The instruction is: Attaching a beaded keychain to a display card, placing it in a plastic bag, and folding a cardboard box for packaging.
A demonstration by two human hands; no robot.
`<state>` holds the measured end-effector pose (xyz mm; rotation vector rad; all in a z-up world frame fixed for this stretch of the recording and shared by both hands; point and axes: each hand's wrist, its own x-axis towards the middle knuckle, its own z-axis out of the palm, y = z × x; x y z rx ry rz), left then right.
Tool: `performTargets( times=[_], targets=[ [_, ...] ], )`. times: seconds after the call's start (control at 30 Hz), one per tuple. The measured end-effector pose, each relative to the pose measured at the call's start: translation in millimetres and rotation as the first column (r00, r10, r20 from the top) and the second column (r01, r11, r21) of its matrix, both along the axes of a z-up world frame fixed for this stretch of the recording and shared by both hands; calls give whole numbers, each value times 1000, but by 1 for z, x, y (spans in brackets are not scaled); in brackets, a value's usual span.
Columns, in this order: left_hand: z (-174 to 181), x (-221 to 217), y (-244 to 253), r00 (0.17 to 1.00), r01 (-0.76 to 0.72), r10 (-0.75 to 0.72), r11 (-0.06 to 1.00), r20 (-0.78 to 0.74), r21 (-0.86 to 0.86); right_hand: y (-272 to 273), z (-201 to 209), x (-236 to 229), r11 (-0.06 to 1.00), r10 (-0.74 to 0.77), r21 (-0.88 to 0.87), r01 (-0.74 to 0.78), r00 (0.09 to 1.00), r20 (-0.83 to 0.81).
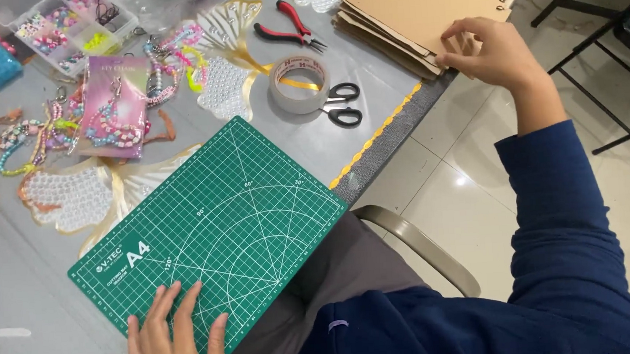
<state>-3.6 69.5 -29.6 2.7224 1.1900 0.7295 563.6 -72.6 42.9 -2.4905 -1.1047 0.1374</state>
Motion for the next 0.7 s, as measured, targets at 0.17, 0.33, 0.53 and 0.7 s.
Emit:
performTargets(
  times=[0.17,0.33,0.53,0.7],
  targets=[
    [-5,-3,3,1000,16,-16,1000,4,7,14,-39,24,985,88,-166,-35,941,326],
    [-8,-5,5,1000,15,-14,1000,-11,18,16,-100,70,974,190,-221,-49,706,682],
    [-2,-3,4,1000,6,-6,1000,-1,9,15,-75,89,794,263,-467,389,473,841],
    [1,-4,5,999,40,-40,999,-4,-11,1,-42,140,968,-197,176,179,103,975]
  ],
)
